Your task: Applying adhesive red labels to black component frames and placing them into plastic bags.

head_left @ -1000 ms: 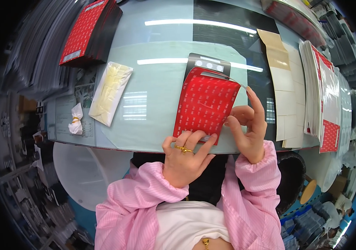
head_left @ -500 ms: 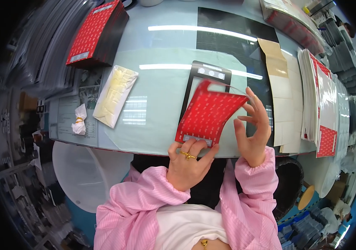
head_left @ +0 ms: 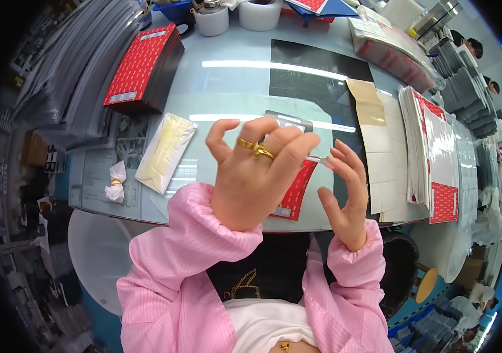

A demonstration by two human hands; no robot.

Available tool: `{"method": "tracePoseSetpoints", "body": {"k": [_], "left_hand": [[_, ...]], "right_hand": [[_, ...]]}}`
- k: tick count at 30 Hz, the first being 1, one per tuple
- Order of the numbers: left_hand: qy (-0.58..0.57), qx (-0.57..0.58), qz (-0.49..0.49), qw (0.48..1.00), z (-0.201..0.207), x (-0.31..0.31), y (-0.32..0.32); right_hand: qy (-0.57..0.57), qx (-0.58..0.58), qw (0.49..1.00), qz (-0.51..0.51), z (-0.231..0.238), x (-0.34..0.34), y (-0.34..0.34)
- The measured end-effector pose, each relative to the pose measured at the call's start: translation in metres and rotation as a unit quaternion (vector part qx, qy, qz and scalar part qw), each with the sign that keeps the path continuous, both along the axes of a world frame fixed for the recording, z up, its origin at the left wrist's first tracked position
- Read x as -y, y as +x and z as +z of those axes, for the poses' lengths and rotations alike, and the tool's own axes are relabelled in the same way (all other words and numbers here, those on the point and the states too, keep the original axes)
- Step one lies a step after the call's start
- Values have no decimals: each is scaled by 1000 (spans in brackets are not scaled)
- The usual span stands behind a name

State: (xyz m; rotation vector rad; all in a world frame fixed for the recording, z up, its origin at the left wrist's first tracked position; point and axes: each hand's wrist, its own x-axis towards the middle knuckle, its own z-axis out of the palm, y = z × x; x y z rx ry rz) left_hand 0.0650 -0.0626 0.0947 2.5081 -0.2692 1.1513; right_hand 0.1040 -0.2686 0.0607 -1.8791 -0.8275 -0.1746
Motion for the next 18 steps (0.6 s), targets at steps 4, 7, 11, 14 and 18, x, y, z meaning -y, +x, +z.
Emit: {"method": "tracePoseSetpoints", "body": {"k": [4,7,11,14,18], "left_hand": [[11,-4,-32,999,-3,6,-1],[11,9,-38,999,0,10,-10],[15,23,-37,999,1,15,-22],[7,17,-36,999,-3,16,-24],[-12,42,-29,999,-4,16,-24]], "right_hand": [[-15,8,1000,8,2,4,-6],[-14,-8,999,30,5,10,-11],[62,-131,985,96,3,15,-17],[136,-247,954,99,11,7,-29],[133,-141,981,11,12,9,-26]]}}
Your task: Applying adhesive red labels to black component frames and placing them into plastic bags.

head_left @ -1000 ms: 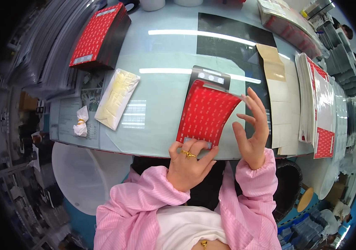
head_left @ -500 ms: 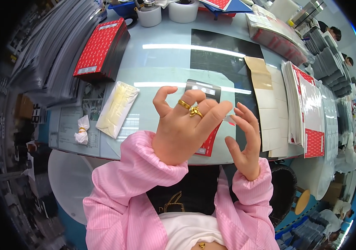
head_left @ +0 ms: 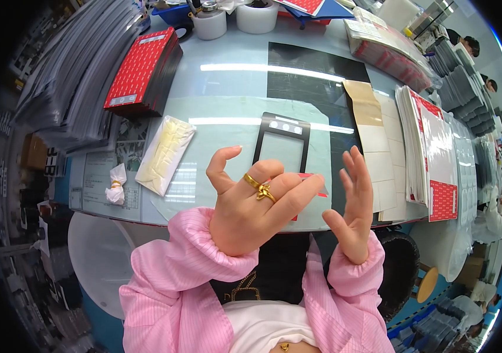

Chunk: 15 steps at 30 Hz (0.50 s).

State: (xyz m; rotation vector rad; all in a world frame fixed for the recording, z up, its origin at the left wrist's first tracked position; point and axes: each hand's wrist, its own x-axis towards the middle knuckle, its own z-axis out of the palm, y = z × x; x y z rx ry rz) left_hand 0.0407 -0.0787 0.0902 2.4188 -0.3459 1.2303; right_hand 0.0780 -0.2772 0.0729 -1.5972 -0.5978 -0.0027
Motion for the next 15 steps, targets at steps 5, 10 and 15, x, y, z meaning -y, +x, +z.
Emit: {"method": "tracePoseSetpoints", "body": {"k": [5,10,15], "left_hand": [[0,-1,-7,1000,2,-2,-4],[1,-20,-5,1000,8,-6,-8],[-35,-56,61,996,28,-9,-27]], "right_hand": [[-190,299,932,-80,22,-2,6],[-209,343,913,-77,36,-13,13],[-157,316,932,-84,39,-18,36]]}}
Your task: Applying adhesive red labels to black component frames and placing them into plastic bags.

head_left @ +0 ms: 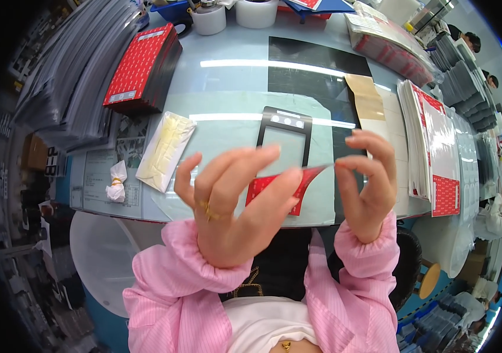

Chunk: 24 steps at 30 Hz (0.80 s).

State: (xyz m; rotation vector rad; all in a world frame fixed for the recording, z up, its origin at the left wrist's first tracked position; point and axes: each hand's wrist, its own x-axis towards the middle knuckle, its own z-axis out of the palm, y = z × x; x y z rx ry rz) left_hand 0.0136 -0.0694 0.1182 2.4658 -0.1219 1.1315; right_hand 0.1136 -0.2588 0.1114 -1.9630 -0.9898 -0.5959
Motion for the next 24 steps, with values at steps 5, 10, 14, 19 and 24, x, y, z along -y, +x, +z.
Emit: {"method": "tracePoseSetpoints", "body": {"k": [5,10,14,19,24], "left_hand": [[-18,-110,-204,973,-60,5,-35],[-23,-180,-205,962,-102,13,-52],[-23,-186,-198,962,-111,14,-56],[-25,-185,-196,963,-113,10,-53],[-67,-176,-198,962,-108,-3,-43]], "right_hand": [[23,-112,993,31,-12,-12,41],[79,-242,963,83,-55,-13,91],[45,-367,920,132,-80,-7,112],[44,-442,886,132,-93,-9,118],[30,-441,888,126,-94,-8,120]]}}
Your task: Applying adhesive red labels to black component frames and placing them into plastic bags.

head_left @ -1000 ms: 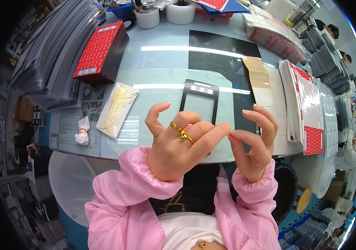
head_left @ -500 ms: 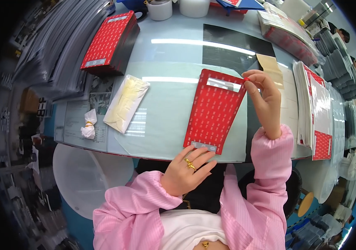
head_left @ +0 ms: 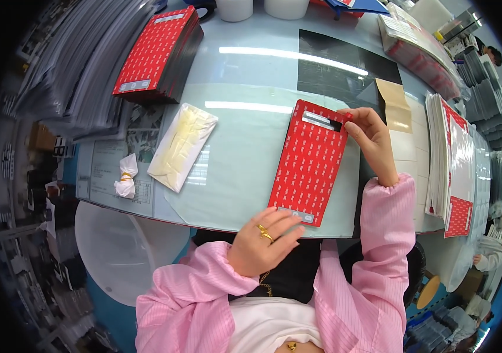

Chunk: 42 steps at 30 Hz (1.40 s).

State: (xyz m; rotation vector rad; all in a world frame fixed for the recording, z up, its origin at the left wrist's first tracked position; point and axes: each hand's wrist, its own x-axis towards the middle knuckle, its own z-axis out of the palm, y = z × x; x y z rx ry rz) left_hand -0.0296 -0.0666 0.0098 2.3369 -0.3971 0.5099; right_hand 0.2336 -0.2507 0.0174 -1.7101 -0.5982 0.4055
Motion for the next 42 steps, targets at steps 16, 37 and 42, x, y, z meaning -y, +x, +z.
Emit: {"method": "tracePoseSetpoints", "body": {"k": [16,37,42], "left_hand": [[213,-88,309,923,11,-149,7],[142,-24,-109,984,60,-72,6],[156,21,-112,981,45,-54,19]], "right_hand": [[16,6,1000,-11,-5,-2,0],[-2,56,997,-47,-9,-2,-2],[-5,55,997,-51,-9,-2,-1]]}}
